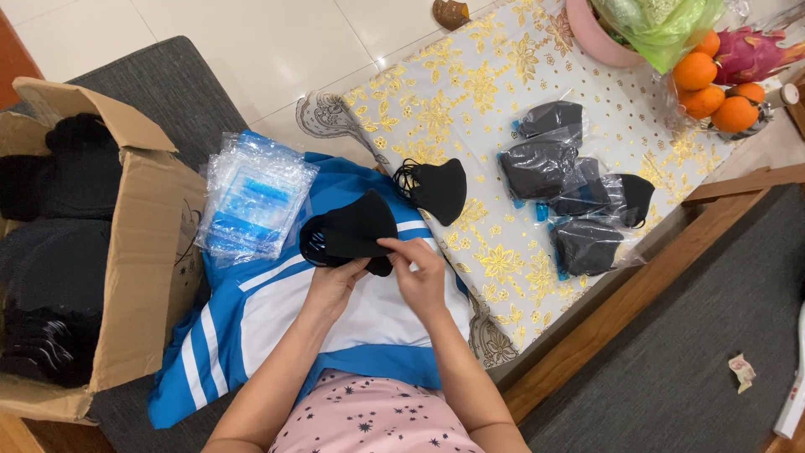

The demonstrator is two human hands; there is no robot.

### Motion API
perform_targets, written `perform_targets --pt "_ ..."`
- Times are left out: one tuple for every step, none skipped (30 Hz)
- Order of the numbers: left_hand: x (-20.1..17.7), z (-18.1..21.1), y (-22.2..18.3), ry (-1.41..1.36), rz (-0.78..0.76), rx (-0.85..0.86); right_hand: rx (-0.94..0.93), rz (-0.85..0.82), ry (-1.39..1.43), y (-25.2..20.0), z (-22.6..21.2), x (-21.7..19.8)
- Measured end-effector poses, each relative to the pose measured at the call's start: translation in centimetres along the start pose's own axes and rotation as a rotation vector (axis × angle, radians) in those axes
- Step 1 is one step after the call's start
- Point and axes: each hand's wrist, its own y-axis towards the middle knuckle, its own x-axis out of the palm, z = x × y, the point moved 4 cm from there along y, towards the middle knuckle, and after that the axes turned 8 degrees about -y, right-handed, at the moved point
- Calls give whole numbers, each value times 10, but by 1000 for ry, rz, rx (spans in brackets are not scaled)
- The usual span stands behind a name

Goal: Packing black face masks into a cardboard box at a packing station

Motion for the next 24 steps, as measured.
perform_targets --pt "9 9 -7 0 0 0 0 0 0 2 7 1" --pt "17 19 -13 -9 33 -4 148 17 170 5 19 2" --pt "26 28 -19 -18 66 -7 296 32 339 7 32 4" --pt "23 27 -18 -16 65 -7 296 35 340 11 55 3" --pt "20 26 -16 -31 88 -6 380 97 420 13 83 2" --pt "17 25 -14 -46 110 -6 464 162 500 15 110 0" --pt "15 24 -13 -43 107 -7 464 166 501 23 112 -4" --pt "13 23 -12 -54 122 -6 542 193 492 28 116 -9" --pt "10 21 -12 -64 137 -6 620 220 483 33 121 -14" --pt "11 21 -11 -63 137 -7 621 222 483 35 132 -14" --pt "12 21 -11 -69 136 -5 647 243 468 37 145 -14" --pt "12 21 -11 -75 138 -3 674 261 453 38 157 -14" --pt "13 20 -12 -75 140 -4 676 261 453 36 167 -14" --pt "14 21 -12 -75 139 -5 685 283 445 35 177 -16" --pt "15 21 -12 -75 138 -6 695 304 438 34 187 -17" --pt "15 21 -13 -75 140 -7 697 304 437 33 187 -17" --pt "15 21 -13 -74 142 -6 704 301 419 33 187 -17" --pt "16 21 -13 -73 142 -6 711 301 401 32 187 -18" --pt "16 20 -13 -71 141 -9 713 303 401 32 188 -19" --pt "16 19 -12 -65 140 -10 719 290 367 33 190 -19" --pt "16 18 -12 -59 139 -12 725 277 333 33 191 -19" --pt "17 19 -13 -59 140 -12 725 276 334 33 189 -19" --pt "18 19 -14 -67 146 -12 732 273 298 33 186 -18" --pt "20 19 -14 -76 152 -10 737 269 262 34 184 -18"
